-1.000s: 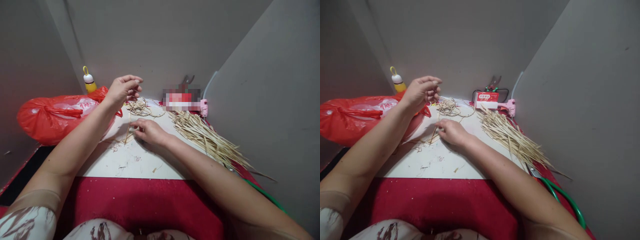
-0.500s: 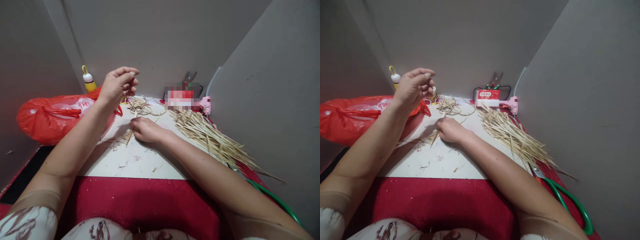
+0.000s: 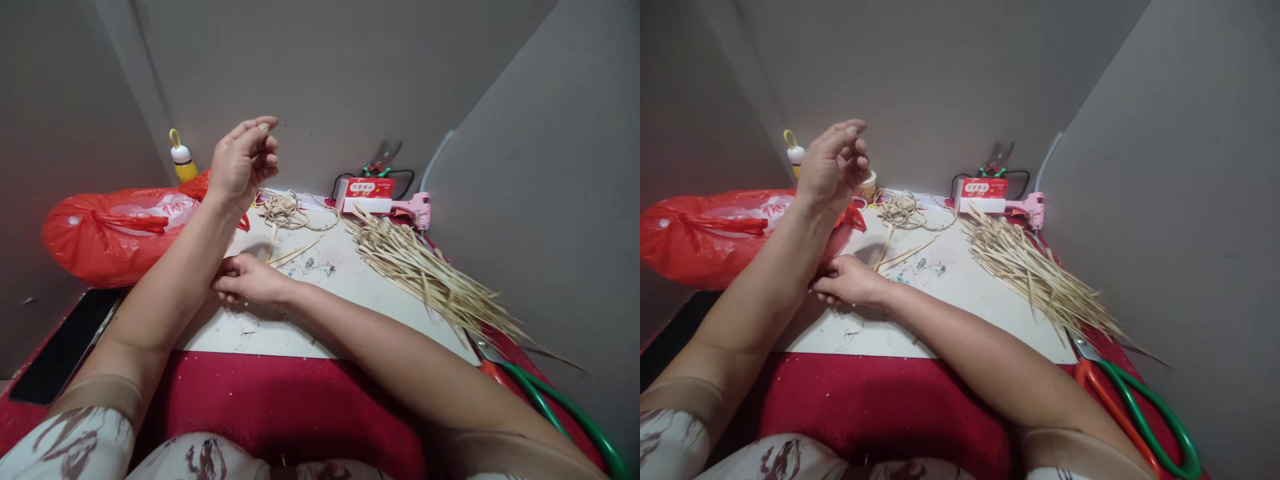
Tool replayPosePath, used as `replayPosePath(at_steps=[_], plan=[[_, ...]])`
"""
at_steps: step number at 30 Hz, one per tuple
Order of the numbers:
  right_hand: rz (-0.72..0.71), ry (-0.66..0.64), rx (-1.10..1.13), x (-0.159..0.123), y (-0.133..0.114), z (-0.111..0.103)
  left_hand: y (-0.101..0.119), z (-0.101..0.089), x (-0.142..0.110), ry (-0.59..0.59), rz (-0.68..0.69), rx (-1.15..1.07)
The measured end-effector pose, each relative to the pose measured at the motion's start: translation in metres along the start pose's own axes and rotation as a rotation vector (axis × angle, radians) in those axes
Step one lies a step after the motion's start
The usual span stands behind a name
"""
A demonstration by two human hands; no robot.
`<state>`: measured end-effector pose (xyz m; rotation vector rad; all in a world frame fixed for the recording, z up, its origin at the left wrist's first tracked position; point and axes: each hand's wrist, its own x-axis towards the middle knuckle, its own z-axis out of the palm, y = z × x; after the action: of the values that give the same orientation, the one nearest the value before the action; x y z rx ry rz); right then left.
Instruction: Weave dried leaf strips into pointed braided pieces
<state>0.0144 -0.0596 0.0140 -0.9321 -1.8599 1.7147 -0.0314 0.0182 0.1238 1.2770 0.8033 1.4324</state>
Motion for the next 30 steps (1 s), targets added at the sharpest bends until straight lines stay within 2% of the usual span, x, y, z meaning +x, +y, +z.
replayPosePath(at_steps=[5,7,10,14,16,20,22,25,28,30], plan=[[-0.159,0.189,-0.715,-0.016,0.018,-0.024,0.011,-0.01,0.004,-0.019,0.06,-0.134],[-0.182,0.194,-0.884,-0.024,0.024,-0.027,0.014,-0.013,0.004,-0.029,0.09,-0.125],[-0.216,0.175,-1.048,-0.034,0.026,-0.018,0.013,-0.015,0.004,-0.033,0.105,-0.04],[-0.382,0.006,-1.048,-0.044,0.018,-0.002,0.005,-0.014,0.001,-0.061,0.061,-0.012],[-0.426,0.015,-1.018,-0.048,0.015,-0.006,0.001,-0.015,-0.003,-0.083,0.017,0.022],[-0.254,0.272,-1.053,-0.051,0.018,-0.049,-0.004,-0.017,-0.01,-0.169,-0.095,0.18],[-0.168,0.341,-1.08,-0.05,0.023,-0.072,-0.005,-0.018,-0.015,-0.231,-0.147,0.259],[-0.111,0.337,-1.115,-0.046,0.031,-0.091,-0.005,-0.02,-0.021,-0.348,-0.191,0.416],[-0.076,0.279,-1.184,-0.041,0.034,-0.093,-0.006,-0.028,-0.026,-0.525,-0.206,0.63],[-0.044,0.298,-1.239,-0.038,0.035,-0.093,-0.009,-0.035,-0.028,-0.645,-0.207,0.782]])
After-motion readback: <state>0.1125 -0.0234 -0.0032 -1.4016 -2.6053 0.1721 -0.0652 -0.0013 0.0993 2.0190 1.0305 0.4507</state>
